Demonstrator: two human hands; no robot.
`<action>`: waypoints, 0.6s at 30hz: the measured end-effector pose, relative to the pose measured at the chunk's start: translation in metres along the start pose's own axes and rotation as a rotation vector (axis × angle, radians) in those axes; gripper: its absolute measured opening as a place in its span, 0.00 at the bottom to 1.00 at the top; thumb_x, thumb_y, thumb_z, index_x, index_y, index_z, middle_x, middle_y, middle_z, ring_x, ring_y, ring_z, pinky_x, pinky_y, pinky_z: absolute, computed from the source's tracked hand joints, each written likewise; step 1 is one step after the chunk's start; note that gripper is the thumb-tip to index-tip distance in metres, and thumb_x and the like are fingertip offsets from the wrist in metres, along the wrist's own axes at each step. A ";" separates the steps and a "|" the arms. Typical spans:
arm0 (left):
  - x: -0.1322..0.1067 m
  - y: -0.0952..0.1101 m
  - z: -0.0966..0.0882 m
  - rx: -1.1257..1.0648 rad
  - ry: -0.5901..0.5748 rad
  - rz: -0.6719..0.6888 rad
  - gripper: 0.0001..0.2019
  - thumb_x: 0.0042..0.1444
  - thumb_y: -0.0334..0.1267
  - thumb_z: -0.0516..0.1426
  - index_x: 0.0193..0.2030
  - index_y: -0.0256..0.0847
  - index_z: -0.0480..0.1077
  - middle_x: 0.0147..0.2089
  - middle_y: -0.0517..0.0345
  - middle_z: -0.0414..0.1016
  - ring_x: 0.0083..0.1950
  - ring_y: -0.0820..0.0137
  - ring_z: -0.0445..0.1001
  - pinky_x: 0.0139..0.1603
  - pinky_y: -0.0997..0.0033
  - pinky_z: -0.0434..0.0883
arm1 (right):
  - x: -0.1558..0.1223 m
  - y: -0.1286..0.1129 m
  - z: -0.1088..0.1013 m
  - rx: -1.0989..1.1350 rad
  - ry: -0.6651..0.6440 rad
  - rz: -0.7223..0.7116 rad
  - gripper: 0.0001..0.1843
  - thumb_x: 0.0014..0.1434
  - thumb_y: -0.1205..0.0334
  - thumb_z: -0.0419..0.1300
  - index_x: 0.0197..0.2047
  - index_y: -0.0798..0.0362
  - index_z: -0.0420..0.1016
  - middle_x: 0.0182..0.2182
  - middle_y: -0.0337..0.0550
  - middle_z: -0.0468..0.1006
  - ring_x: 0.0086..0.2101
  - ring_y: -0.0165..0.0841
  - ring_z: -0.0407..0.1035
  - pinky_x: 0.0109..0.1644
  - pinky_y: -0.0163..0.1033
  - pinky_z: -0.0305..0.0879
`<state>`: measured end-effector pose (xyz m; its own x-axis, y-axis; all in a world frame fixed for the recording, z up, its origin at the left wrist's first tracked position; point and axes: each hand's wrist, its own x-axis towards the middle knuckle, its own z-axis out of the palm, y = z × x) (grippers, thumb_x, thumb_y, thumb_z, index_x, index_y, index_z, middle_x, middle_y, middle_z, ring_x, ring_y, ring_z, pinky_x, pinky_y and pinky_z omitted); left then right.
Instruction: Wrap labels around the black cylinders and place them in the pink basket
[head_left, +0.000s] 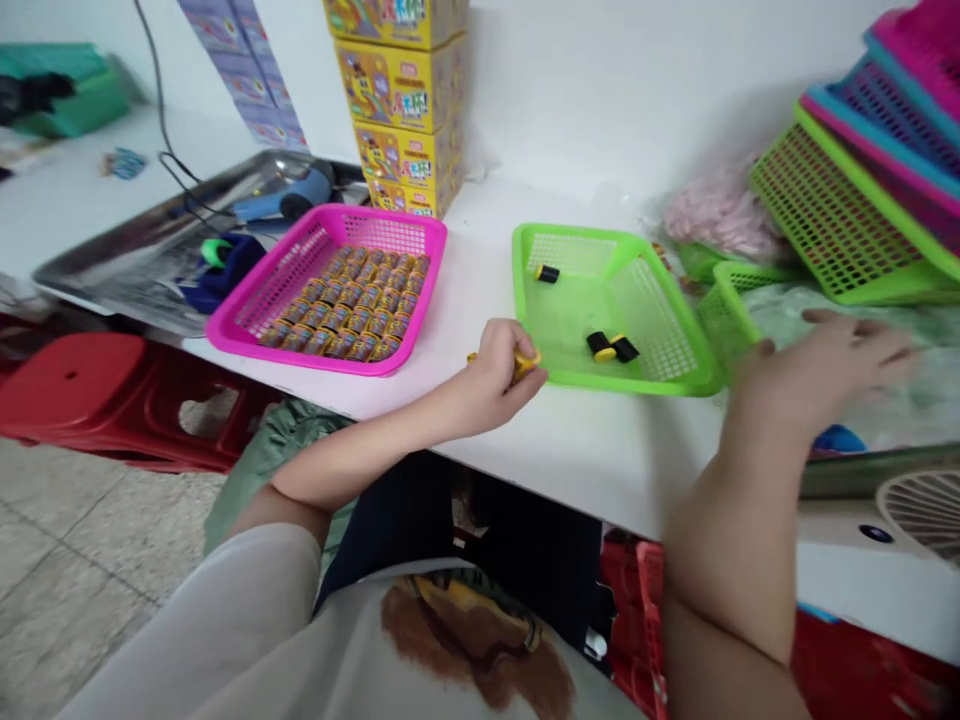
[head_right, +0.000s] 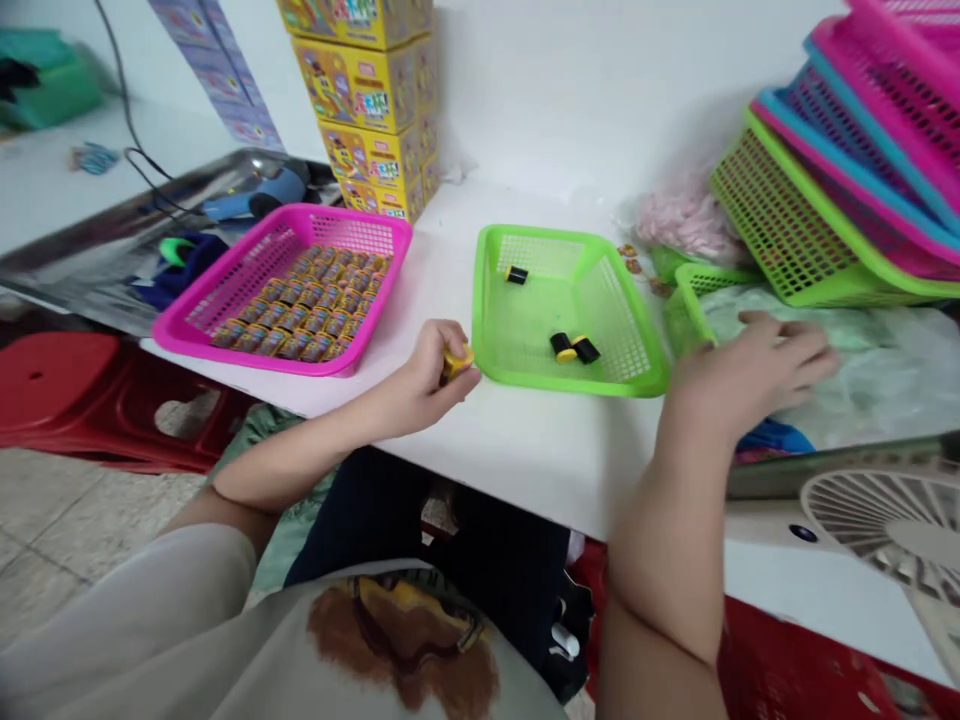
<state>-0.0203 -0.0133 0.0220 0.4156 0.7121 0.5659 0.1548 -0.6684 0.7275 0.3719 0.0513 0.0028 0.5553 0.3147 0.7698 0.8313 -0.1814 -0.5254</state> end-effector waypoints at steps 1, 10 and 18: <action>-0.004 0.006 -0.008 0.044 0.005 -0.014 0.10 0.70 0.38 0.57 0.46 0.46 0.57 0.48 0.54 0.64 0.41 0.71 0.68 0.42 0.67 0.71 | -0.002 -0.010 0.001 -0.045 -0.014 0.038 0.18 0.40 0.66 0.82 0.31 0.46 0.80 0.49 0.65 0.73 0.60 0.68 0.60 0.63 0.80 0.46; 0.045 0.003 -0.147 0.435 -0.013 -0.364 0.09 0.57 0.35 0.69 0.43 0.39 0.76 0.43 0.58 0.81 0.43 0.70 0.76 0.50 0.66 0.73 | -0.060 -0.108 -0.024 0.000 -0.773 -0.302 0.18 0.64 0.55 0.61 0.51 0.52 0.86 0.52 0.58 0.82 0.54 0.52 0.76 0.58 0.54 0.72; 0.085 -0.079 -0.216 0.661 -0.091 -0.817 0.03 0.56 0.33 0.69 0.36 0.36 0.82 0.27 0.59 0.78 0.34 0.70 0.73 0.48 0.61 0.76 | -0.042 -0.116 0.011 -0.478 -1.362 -0.321 0.34 0.57 0.46 0.69 0.64 0.53 0.82 0.55 0.56 0.86 0.53 0.51 0.80 0.54 0.47 0.75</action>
<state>-0.1908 0.1464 0.0966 0.0255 0.9983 -0.0522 0.8642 0.0042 0.5031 0.2516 0.0696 0.0273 0.1239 0.9628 -0.2401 0.9906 -0.1343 -0.0274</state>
